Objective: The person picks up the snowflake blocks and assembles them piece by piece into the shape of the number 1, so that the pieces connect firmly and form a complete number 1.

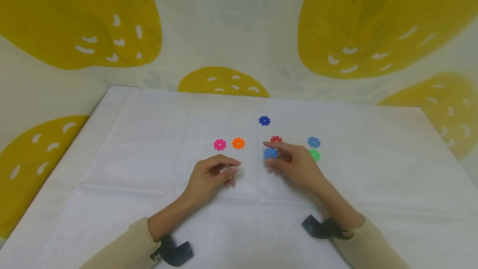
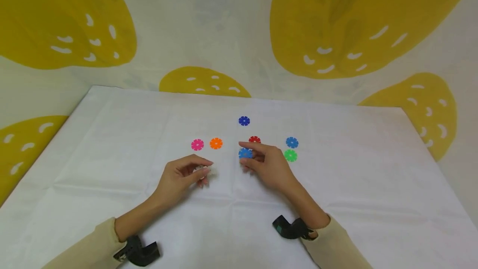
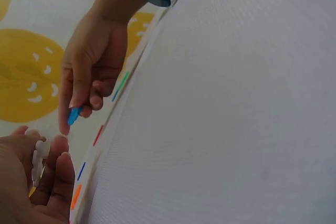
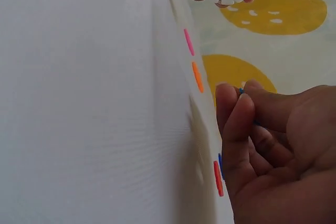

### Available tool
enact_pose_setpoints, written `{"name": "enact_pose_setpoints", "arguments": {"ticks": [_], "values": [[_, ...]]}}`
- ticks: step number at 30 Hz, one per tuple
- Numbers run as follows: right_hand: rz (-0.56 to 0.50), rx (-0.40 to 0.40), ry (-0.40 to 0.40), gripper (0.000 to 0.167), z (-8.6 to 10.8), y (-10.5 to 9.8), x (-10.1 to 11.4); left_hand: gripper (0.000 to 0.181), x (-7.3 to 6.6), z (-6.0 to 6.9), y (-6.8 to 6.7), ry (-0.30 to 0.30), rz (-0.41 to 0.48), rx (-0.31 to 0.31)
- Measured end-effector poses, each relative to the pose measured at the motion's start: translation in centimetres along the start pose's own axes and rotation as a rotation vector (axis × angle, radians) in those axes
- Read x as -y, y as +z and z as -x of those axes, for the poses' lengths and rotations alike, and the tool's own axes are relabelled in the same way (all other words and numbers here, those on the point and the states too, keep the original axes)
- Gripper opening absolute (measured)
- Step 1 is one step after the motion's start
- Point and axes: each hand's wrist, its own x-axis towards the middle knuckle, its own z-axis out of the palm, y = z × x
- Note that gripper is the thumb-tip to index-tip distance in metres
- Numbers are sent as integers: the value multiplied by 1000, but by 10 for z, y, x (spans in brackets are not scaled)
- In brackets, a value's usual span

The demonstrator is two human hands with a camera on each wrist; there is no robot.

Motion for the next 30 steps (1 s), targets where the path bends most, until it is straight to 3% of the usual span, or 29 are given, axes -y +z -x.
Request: {"name": "enact_pose_setpoints", "arguments": {"ticks": [4,7,12,15,18,23,30], "values": [[-112,86,-29,45,3,-3,5,19,7,0,-1,19,5,-10],[-170,114,-38,44,5,-4,9,19,1,0,-1,41,18,-11],[-164,96,-37,43,8,-5,15,17,-16,0,2,58,20,-18],[-154,79,-25,42,9,-5,18,18,-19,0,2,64,27,-18],[-176,80,-10,42,10,-4,19,18,-16,0,2,81,39,-15],[-231,122,-5,41,11,-1,21,20,1,0,0,113,69,-8],[-390,210,-31,36,12,8,21,20,13,0,-2,152,107,13]]}}
